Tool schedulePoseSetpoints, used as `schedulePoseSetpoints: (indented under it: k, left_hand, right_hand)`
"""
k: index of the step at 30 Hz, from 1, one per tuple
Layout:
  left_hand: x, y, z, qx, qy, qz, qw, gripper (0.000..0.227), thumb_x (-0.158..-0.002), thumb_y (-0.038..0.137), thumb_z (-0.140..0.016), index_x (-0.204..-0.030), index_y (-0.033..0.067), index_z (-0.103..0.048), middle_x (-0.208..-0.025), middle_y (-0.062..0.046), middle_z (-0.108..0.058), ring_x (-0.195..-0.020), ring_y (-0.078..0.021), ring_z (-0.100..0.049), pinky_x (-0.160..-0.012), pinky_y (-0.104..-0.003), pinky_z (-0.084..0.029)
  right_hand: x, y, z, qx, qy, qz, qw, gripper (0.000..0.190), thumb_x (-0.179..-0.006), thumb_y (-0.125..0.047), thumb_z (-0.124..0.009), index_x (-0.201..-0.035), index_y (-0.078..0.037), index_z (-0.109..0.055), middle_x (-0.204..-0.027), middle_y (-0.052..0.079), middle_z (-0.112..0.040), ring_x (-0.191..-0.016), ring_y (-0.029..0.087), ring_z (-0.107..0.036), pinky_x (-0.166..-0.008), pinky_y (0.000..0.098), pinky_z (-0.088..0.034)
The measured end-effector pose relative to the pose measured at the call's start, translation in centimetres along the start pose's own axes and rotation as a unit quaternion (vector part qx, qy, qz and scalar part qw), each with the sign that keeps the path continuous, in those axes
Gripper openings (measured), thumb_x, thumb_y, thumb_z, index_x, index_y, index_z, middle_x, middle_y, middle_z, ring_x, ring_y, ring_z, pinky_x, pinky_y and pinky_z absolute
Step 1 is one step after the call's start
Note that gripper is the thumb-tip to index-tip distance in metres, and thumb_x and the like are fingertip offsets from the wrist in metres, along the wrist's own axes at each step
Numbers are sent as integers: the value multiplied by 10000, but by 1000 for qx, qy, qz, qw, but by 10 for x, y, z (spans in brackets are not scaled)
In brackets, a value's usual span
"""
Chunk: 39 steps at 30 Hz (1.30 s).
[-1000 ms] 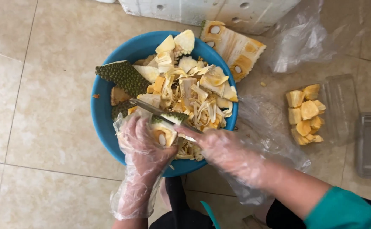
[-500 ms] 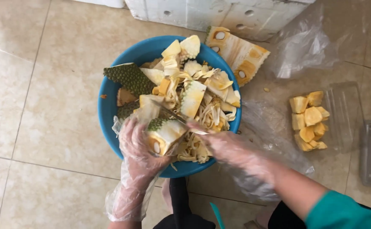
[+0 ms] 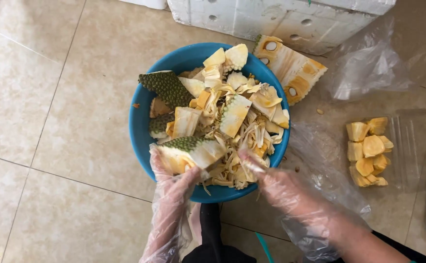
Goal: Peeling and extracting fruit segments from a jackfruit using a knife and placing them into a plastic container
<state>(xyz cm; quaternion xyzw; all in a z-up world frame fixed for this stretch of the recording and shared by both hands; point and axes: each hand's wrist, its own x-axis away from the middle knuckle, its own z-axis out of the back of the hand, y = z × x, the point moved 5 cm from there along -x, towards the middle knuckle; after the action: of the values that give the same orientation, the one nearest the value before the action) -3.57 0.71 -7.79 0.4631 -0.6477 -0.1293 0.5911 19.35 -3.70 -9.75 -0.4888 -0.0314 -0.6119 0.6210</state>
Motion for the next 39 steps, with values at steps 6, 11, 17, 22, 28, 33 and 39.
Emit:
schedulePoseSetpoints:
  k: [6,11,17,22,28,33,39]
  left_hand:
    - [6,-2,-2,20,-32,-4,999,1371,-654,79,-780,-1639,370,129,-1653,-215,-378,-1404,-367,-544,-1108,-517,-492]
    - [16,30,-22,-230,-40,32,972,1402,-655,-1,-704,-1629,362,235,-1486,-231,-572,-948,-313,-757,-775,-497,-704]
    - [1,65,-47,-350,2,-5,937,900,-802,575,-461,-1649,324,-286,-1700,68,-398,-1533,-138,-397,-1244,-327,-272]
    - [-15,78,-68,-263,77,80,958,571,-876,413,-620,-1419,254,-541,-1240,-27,-692,-1042,-185,-661,-873,-323,-556]
    - [-18,93,-78,-294,77,99,948,664,-832,356,-630,-1480,434,-511,-1353,-33,-658,-877,-156,-640,-759,-286,-533]
    - [-21,96,-83,-316,98,124,936,463,-746,227,-566,-1181,302,-704,-986,-29,-701,-818,-197,-635,-687,-326,-501]
    - [-51,69,-82,-233,126,75,961,315,-816,181,-553,-1088,208,-709,-965,-17,-691,-810,-159,-620,-718,-313,-515]
  right_hand:
    - [-8,0,-18,171,-48,2,984,1028,-1066,-55,-528,-1675,-451,199,-677,-72,-485,-464,59,-426,-392,172,-488]
    - [19,12,-14,88,86,140,982,966,-847,-1,-547,-1633,-337,-97,-1683,138,-369,-438,230,-626,-391,358,-585]
    - [-14,40,-40,70,83,-65,992,805,-982,-345,-524,-1661,-470,-111,-1252,101,-714,-524,256,-591,-465,434,-468]
    - [-20,53,-48,29,70,-101,992,740,-987,-290,-526,-1634,-454,-207,-980,32,-592,-675,228,-591,-532,352,-506]
    - [-17,59,-53,100,131,-19,986,705,-996,-402,-496,-1641,-357,-218,-924,18,-608,-527,209,-508,-410,345,-464]
    - [27,32,-62,104,258,142,950,750,-1007,-209,-578,-1622,-220,-148,-1509,224,-534,-327,40,-518,-196,175,-513]
    - [37,29,-78,216,359,136,898,784,-913,-139,-643,-1623,-275,-342,-813,-45,-565,-457,161,-473,-410,373,-523]
